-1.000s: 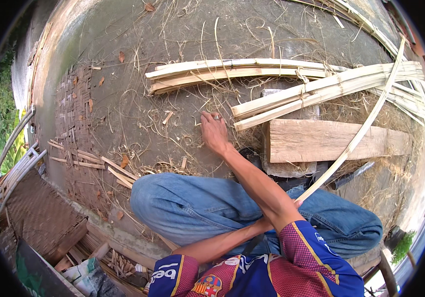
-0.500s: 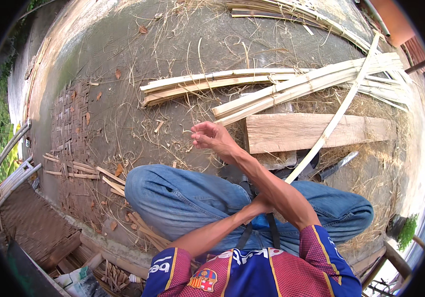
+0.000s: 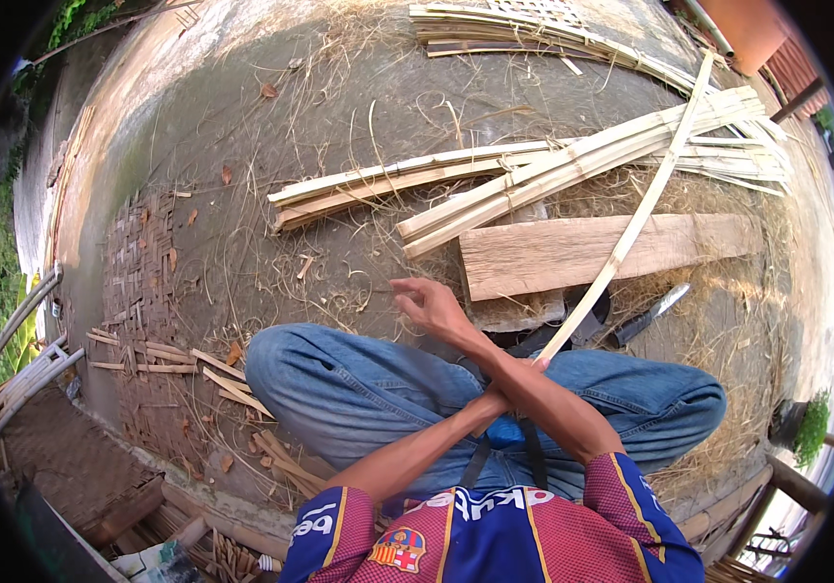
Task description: The person sits on the ground and uses a knife to split long bamboo strips into thinner slats. They repeatedly pick up a strip, split it lengthwise, and place the resulting pieces on a pile to the left.
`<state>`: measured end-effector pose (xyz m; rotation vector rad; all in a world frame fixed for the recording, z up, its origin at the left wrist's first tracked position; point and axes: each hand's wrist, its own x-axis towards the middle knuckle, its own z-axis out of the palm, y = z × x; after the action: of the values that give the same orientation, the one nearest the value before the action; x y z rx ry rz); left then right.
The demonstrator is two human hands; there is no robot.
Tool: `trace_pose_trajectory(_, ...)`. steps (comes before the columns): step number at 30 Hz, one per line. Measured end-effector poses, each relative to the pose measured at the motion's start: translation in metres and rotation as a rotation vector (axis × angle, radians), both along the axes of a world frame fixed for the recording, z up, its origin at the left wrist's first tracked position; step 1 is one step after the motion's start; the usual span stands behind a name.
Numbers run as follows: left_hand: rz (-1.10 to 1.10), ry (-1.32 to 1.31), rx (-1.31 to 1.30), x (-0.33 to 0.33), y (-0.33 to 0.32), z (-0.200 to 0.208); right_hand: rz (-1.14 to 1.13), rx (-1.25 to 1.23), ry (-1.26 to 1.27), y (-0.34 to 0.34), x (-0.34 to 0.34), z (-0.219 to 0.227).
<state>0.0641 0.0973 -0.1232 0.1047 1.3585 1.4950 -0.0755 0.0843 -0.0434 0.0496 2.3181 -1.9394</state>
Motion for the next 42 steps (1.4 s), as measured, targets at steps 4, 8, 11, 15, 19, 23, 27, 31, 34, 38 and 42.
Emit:
trace_pose_trajectory(4, -0.039, 0.075, -0.004, -0.005, 0.005, 0.017, -0.016, 0.237, 0.401, -0.014, 0.004, -0.021)
trace_pose_trajectory(8, -0.082, 0.022, -0.037, -0.017, -0.002, 0.036, 0.088, 0.121, 0.049, 0.012, 0.006, 0.043)
trace_pose_trajectory(11, 0.179, 0.422, 0.012, -0.012, -0.003, 0.041, -0.316, 0.167, 0.281, 0.056, 0.011, 0.071)
trace_pose_trajectory(15, -0.126, 0.097, -0.052, -0.051, -0.020, 0.119, -0.964, 0.463, 0.309, 0.160, 0.048, 0.073)
trace_pose_trajectory(19, -0.127, -0.007, -0.068, -0.053, -0.030, 0.169, -1.329, -0.352, 0.150, 0.200, 0.075, 0.057)
trace_pose_trajectory(23, -0.118, -0.043, -0.147, -0.044, -0.054, 0.191, -1.363, -0.293, 0.169, 0.209, 0.096, 0.061)
trace_pose_trajectory(27, -0.139, -0.190, -0.182, -0.026, -0.090, 0.193, -1.117, -1.103, -0.063, 0.189, 0.091, 0.067)
trace_pose_trajectory(31, -0.133, -0.192, -0.230, -0.011, -0.112, 0.207, -0.840, -1.257, -0.025, 0.168, 0.102, 0.059)
trace_pose_trajectory(34, -0.128, -0.242, -0.256, -0.009, -0.119, 0.212, -0.894, -1.260, 0.005, 0.160, 0.104, 0.076)
trace_pose_trajectory(38, -0.190, -0.342, -0.309, -0.015, -0.115, 0.205, -0.940, -1.314, -0.075, 0.153, 0.104, 0.022)
trace_pose_trajectory(42, -0.238, -0.228, -0.319, -0.025, -0.090, 0.207, -0.886, -1.403, -0.054, 0.151, 0.104, 0.014)
